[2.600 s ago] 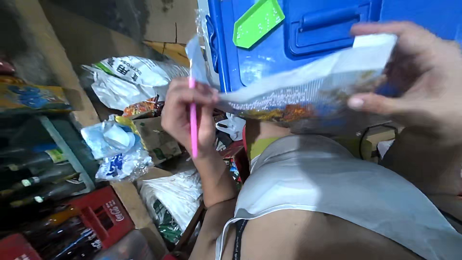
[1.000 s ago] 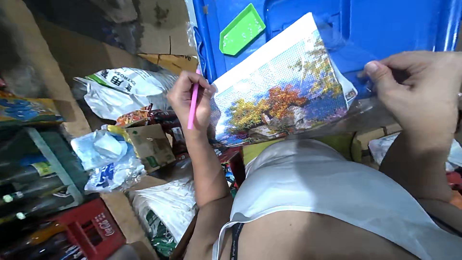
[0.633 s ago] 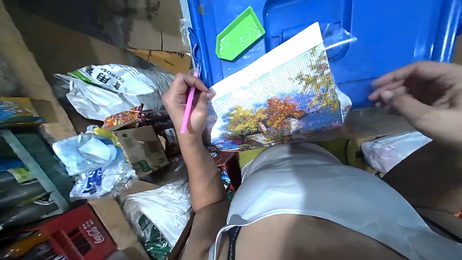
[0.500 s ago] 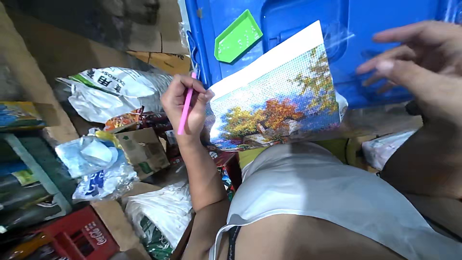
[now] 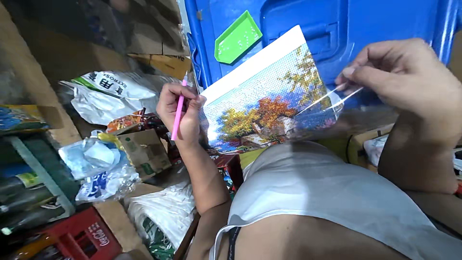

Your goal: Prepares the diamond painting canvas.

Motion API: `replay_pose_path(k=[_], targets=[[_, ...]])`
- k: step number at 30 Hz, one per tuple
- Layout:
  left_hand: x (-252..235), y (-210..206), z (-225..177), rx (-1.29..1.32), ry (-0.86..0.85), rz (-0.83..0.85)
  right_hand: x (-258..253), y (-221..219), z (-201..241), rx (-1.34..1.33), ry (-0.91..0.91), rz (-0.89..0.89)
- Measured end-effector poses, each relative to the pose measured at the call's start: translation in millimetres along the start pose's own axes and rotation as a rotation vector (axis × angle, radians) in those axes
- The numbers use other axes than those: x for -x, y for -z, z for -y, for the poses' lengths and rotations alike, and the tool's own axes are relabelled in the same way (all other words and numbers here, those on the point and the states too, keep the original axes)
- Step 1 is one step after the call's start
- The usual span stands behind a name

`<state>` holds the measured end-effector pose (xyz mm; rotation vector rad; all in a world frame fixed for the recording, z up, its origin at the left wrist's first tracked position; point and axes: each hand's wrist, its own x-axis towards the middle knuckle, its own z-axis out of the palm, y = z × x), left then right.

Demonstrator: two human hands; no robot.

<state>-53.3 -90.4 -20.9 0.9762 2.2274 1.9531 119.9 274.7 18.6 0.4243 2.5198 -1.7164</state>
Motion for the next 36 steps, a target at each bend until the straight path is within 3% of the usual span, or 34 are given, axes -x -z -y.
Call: replay_pose_path(k=[4,7,13,28,36], targets=[[-1,-1,-2,0.045,-0.057,-0.026,-8,1,8,-0.425,-0.020,0.176],[-4,-1,-7,0.059,-0.100,-0.034,-12,-4,10,-0.579,-0.002,0.270],[-8,-4,-7,0.084,-0.125,-0.024,-9,-19,21,-0.362,0.082,0.190],[-19,-13,-5,-0.282,0.133,0.008,5,-12,-1,-0.085,0.041,-0.061],[-21,-10,7,-0.422,0.066,-0.024,7,-18,-10,-0.031,0.103,-0.049]])
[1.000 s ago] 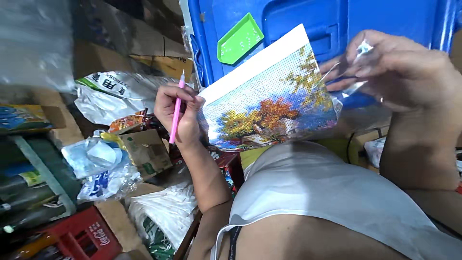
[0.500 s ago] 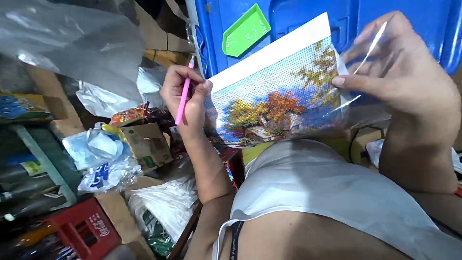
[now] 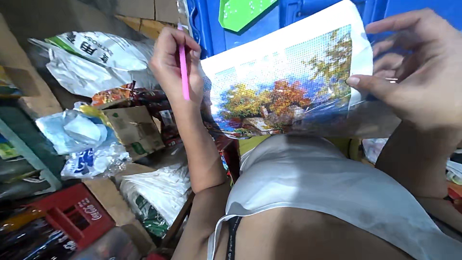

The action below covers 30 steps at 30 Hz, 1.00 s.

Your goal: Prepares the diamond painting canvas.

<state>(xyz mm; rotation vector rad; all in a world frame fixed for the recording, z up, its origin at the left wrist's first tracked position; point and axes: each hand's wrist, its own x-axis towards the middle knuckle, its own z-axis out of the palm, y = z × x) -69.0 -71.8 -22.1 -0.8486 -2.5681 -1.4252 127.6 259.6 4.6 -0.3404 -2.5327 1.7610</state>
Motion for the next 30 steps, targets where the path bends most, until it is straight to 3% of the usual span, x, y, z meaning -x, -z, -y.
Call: replay_pose_path(k=[11,22,30], targets=[[2,0,0,0.072,0.007,-0.002,1,3,-6,0.080,0.041,0.024],[2,6,1,0.111,0.033,0.027,-1,4,-15,-0.072,0.169,0.086],[1,15,3,0.070,-0.003,0.040,2,-11,-8,0.118,0.190,-0.066]])
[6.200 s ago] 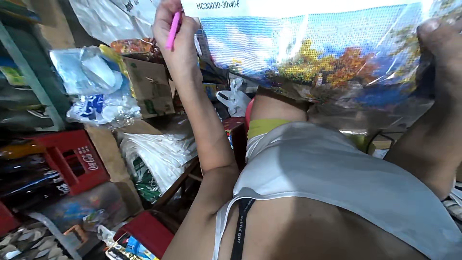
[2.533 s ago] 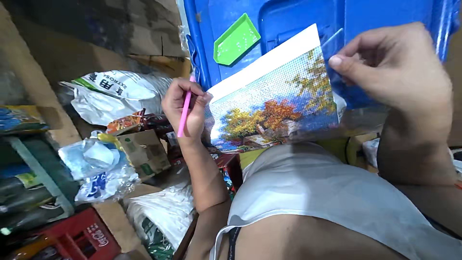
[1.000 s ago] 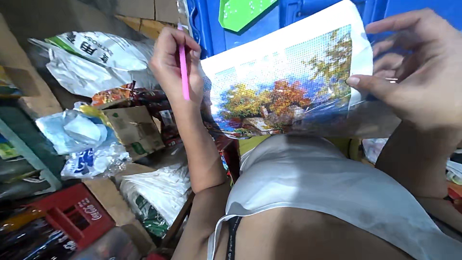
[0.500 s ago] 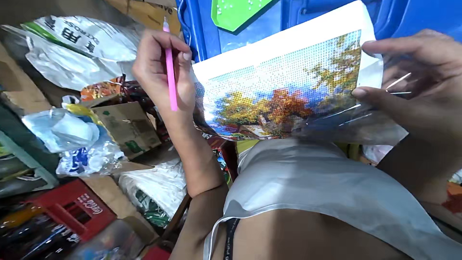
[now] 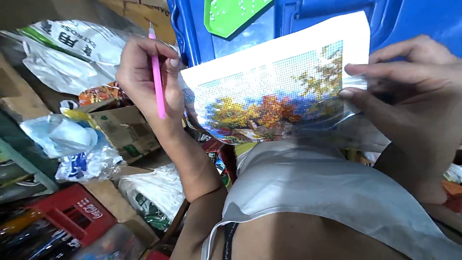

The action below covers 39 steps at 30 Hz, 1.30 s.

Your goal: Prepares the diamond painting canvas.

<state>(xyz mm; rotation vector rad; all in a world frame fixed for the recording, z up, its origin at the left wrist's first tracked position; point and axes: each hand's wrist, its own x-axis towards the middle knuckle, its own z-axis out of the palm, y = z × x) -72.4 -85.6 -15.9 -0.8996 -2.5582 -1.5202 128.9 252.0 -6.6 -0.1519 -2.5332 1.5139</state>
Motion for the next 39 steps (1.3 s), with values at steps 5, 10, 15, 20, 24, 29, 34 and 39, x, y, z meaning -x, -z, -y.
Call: replay_pose_path(k=[5,10,15,20,24,29,34,39], targets=[[-2,1,3,-0.029,-0.019,-0.007,-4,0,2,0.095,-0.002,0.030],[-3,-7,-1,-0.057,0.023,-0.020,-6,2,0,0.029,-0.025,0.047],[-6,-2,-13,0.038,-0.037,-0.162,-1,0,-2,0.023,-0.066,0.023],[-21,-21,-48,0.201,0.006,-0.195,3,-6,-4,0.051,-0.123,-0.026],[-37,-45,-57,0.220,-0.014,-0.065,5,-8,-4,0.014,-0.130,-0.047],[-52,-55,-60,0.152,0.005,0.037,7,-7,-4,0.008,-0.156,-0.049],[-59,-61,-62,0.096,0.023,0.046,6,-6,-3,0.026,-0.177,-0.047],[-64,-66,-63,0.061,0.017,0.072,6,-5,-2,0.023,-0.169,-0.041]])
